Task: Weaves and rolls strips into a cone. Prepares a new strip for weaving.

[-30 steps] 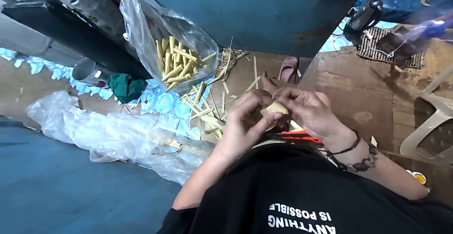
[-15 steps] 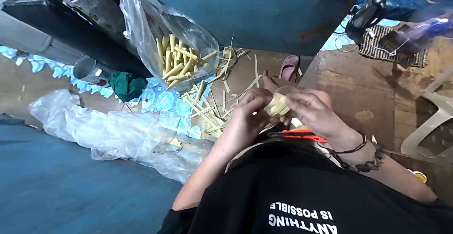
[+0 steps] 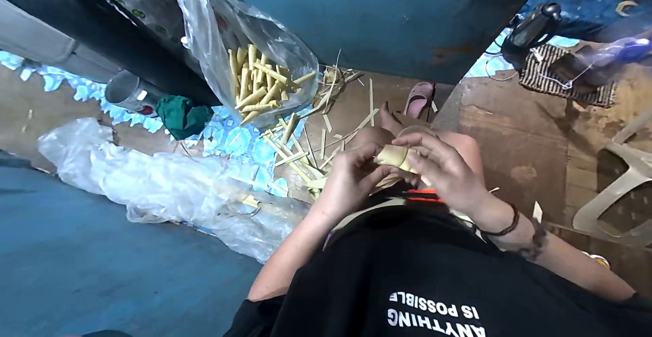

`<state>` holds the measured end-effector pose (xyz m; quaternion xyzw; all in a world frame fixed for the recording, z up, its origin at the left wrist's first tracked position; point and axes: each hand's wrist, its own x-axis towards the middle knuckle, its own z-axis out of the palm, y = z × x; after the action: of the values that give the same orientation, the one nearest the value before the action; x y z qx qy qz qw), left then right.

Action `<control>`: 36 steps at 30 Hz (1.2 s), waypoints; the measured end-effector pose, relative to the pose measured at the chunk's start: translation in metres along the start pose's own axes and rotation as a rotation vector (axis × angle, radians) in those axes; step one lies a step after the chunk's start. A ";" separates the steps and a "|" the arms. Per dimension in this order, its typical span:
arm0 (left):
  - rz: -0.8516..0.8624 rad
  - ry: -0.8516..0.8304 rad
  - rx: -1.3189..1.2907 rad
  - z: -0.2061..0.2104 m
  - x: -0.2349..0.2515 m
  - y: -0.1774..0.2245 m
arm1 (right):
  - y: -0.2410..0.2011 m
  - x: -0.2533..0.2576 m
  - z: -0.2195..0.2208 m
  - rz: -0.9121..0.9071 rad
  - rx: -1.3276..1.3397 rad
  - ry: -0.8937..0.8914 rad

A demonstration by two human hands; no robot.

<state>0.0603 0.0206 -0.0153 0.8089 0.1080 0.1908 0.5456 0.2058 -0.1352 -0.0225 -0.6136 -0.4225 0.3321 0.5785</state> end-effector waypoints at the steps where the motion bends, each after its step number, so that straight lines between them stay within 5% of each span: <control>1: -0.032 -0.011 -0.011 -0.002 0.000 0.000 | 0.004 -0.001 0.002 -0.169 -0.227 0.032; 3: -0.057 -0.052 -0.037 -0.006 -0.002 -0.001 | 0.007 -0.003 0.003 -0.207 -0.271 0.045; 6: -0.034 -0.113 -0.031 -0.006 -0.003 -0.005 | -0.001 0.001 -0.005 0.353 0.373 -0.071; 7: -0.032 -0.121 -0.032 -0.005 -0.003 -0.007 | -0.001 0.001 -0.006 0.402 0.417 -0.079; 11: -0.083 -0.108 -0.073 -0.009 -0.002 -0.012 | 0.015 -0.009 0.000 -0.098 -0.234 0.005; 12: -0.091 -0.112 -0.080 -0.009 -0.003 -0.013 | 0.016 -0.010 0.000 -0.081 -0.215 0.004; 15: -0.088 -0.129 -0.060 -0.009 -0.004 -0.013 | 0.006 -0.005 -0.003 0.423 0.370 -0.116; 16: -0.087 -0.127 -0.058 -0.009 -0.005 -0.014 | 0.006 -0.005 -0.002 0.456 0.415 -0.119; 20: -0.125 -0.106 -0.074 -0.011 -0.005 -0.018 | 0.024 -0.010 0.004 -0.175 -0.326 0.040; 21: -0.136 -0.108 -0.080 -0.012 -0.006 -0.019 | 0.025 -0.010 0.004 -0.204 -0.361 0.049; 24: -0.148 -0.159 -0.138 -0.014 -0.009 -0.020 | 0.008 -0.006 0.000 0.352 0.237 -0.044; 26: -0.130 -0.163 -0.145 -0.012 -0.009 -0.020 | 0.009 -0.005 0.000 0.485 0.397 -0.033; 30: -0.136 -0.111 -0.133 -0.015 -0.007 -0.024 | 0.028 -0.014 0.005 -0.192 -0.325 0.031; 31: -0.144 -0.113 -0.130 -0.016 -0.008 -0.024 | 0.028 -0.014 0.005 -0.206 -0.326 0.028; 34: -0.133 -0.133 -0.143 -0.019 -0.009 -0.022 | 0.011 -0.010 0.000 0.395 0.329 -0.062; 36: -0.113 -0.143 -0.154 -0.020 -0.008 -0.020 | 0.012 -0.011 0.000 0.431 0.349 -0.057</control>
<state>0.0451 0.0424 -0.0284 0.7688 0.0992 0.1093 0.6222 0.2024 -0.1444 -0.0348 -0.5707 -0.2349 0.5325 0.5794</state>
